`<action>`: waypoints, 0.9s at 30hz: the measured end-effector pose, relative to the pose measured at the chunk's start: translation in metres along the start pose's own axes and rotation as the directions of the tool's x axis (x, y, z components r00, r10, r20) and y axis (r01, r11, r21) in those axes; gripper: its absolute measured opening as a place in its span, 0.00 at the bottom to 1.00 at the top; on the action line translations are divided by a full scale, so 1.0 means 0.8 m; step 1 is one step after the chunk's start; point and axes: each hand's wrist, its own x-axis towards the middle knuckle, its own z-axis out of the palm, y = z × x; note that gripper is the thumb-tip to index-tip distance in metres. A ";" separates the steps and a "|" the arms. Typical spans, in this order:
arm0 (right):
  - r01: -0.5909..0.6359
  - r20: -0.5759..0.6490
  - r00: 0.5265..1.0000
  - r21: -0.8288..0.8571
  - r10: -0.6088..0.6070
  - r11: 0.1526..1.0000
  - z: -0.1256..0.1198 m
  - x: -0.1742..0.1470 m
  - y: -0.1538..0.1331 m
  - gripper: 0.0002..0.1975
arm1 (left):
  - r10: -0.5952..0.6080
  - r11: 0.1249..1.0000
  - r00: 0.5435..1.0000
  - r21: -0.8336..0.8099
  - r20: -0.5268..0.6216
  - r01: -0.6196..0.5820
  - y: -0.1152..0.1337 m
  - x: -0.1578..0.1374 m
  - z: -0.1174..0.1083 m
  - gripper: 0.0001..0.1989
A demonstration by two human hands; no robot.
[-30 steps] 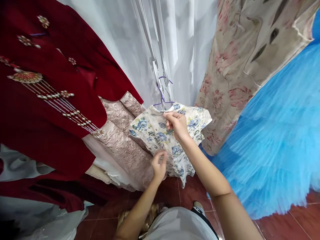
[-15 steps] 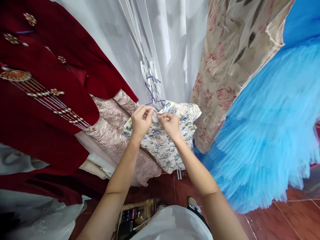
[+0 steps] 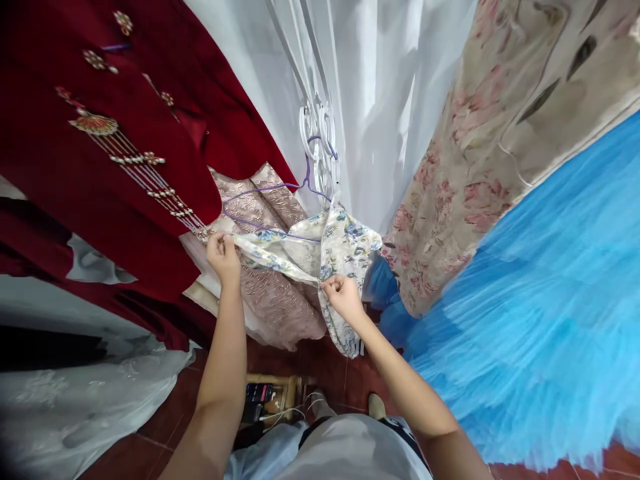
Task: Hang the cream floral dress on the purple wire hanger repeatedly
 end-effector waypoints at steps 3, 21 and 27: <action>-0.012 0.047 0.999 -0.110 0.017 0.994 -0.003 -0.002 0.020 0.12 | -0.061 0.997 0.998 0.042 0.015 0.060 0.021 -0.058 -0.013 0.18; 0.183 0.213 0.967 -0.210 -0.137 0.961 -0.061 -0.044 -0.070 0.17 | 0.101 0.566 0.093 -0.134 0.991 0.813 0.142 -0.175 0.032 0.27; 0.302 -0.179 0.917 -0.277 -0.358 0.912 -0.112 -0.030 -0.070 0.11 | 0.115 0.778 -0.168 0.016 0.979 0.628 0.112 -0.190 0.023 0.20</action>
